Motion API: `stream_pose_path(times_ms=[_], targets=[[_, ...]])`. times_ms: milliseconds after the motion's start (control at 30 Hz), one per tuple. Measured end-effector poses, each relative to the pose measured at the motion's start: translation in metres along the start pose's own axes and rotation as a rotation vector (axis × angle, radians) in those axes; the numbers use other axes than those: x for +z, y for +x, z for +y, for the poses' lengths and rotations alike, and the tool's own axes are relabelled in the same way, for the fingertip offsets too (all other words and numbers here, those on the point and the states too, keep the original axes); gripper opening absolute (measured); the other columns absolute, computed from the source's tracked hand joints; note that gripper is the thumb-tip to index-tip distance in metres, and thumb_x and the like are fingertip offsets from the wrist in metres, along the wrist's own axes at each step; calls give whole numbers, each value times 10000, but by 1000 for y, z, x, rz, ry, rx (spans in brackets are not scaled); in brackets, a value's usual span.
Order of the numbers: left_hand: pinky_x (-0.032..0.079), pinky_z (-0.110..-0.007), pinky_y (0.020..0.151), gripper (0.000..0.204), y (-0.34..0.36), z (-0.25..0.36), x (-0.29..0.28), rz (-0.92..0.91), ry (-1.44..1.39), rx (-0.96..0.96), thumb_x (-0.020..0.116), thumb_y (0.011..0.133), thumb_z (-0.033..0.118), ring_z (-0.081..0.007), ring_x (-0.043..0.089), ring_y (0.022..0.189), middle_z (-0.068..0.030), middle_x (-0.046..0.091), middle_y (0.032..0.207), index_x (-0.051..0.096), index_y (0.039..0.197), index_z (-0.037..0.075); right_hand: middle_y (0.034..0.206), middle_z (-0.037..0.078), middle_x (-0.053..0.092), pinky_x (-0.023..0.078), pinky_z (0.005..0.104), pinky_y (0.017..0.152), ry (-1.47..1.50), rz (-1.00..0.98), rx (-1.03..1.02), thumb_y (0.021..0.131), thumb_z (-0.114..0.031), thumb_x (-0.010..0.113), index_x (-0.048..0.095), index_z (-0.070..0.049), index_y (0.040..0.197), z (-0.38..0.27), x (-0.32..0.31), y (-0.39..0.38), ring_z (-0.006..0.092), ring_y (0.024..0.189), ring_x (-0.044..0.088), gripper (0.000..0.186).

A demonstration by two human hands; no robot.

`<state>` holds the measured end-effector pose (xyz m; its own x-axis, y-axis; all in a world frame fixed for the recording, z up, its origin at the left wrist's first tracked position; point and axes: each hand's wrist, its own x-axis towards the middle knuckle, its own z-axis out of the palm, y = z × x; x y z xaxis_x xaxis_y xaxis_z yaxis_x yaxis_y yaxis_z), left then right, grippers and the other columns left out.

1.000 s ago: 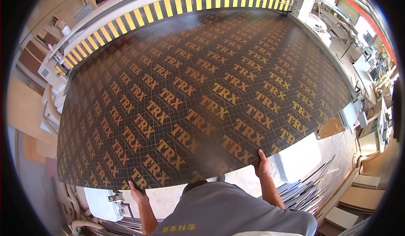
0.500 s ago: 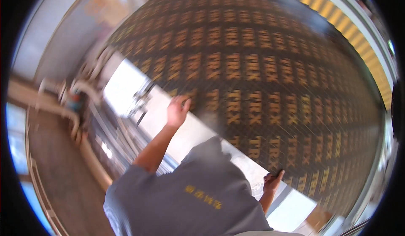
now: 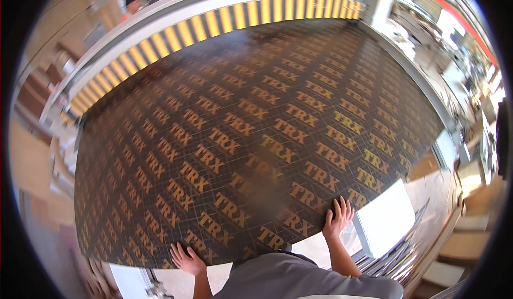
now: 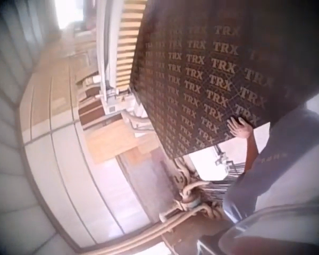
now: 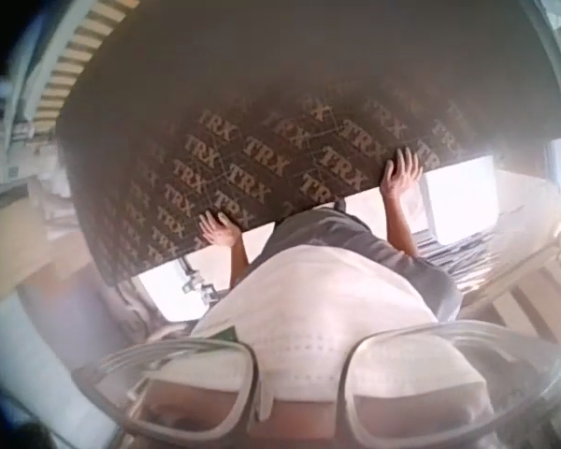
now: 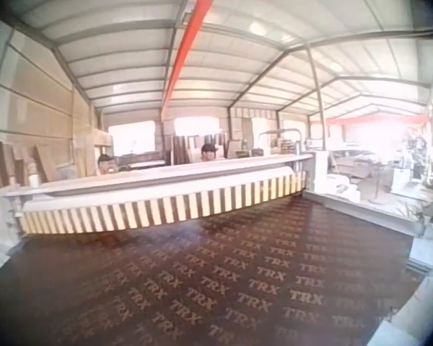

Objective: The person aligns a board on the machine table, moves around the equipment to clear wood scraps, and then loads a large plywood sheet onto the bed of the saw for cutting.

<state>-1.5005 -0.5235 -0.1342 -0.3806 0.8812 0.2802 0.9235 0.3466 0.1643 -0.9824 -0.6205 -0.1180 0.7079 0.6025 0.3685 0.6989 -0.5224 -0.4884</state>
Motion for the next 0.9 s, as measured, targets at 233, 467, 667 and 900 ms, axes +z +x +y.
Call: stream_pose_path(times_ms=[233,467,667,900], targets=[[223,-525,1257,577,7,16,13,-57,50,-15,381,1094,491,-340,344,1525,-75,408,1653,532,1522,134,1573,105,492,160,587,1250,-34,-26,26,864,-222,682,656,-138,1367,9,3,9,378,1502,345,511],[215,-552,1253,636,-63,113,-36,-277,-278,763,684,950,443,-354,349,1515,-104,401,1646,552,1484,123,1582,98,480,162,578,1252,-66,44,-9,938,-271,629,635,-140,1402,11,15,12,376,1497,351,482],[196,-589,1251,744,-76,123,-30,-220,-211,973,725,886,544,-342,336,1525,-74,388,1658,532,1518,202,1602,112,454,177,568,1260,-74,54,-38,952,-334,628,602,-138,1442,8,12,4,369,1516,331,528],[124,-628,1255,796,-115,125,1,-215,-141,914,666,908,599,-325,238,1580,-31,307,1708,421,1599,289,1666,251,284,195,513,1277,196,-143,-109,989,-335,634,371,-76,1587,122,-70,-42,449,1556,217,703]])
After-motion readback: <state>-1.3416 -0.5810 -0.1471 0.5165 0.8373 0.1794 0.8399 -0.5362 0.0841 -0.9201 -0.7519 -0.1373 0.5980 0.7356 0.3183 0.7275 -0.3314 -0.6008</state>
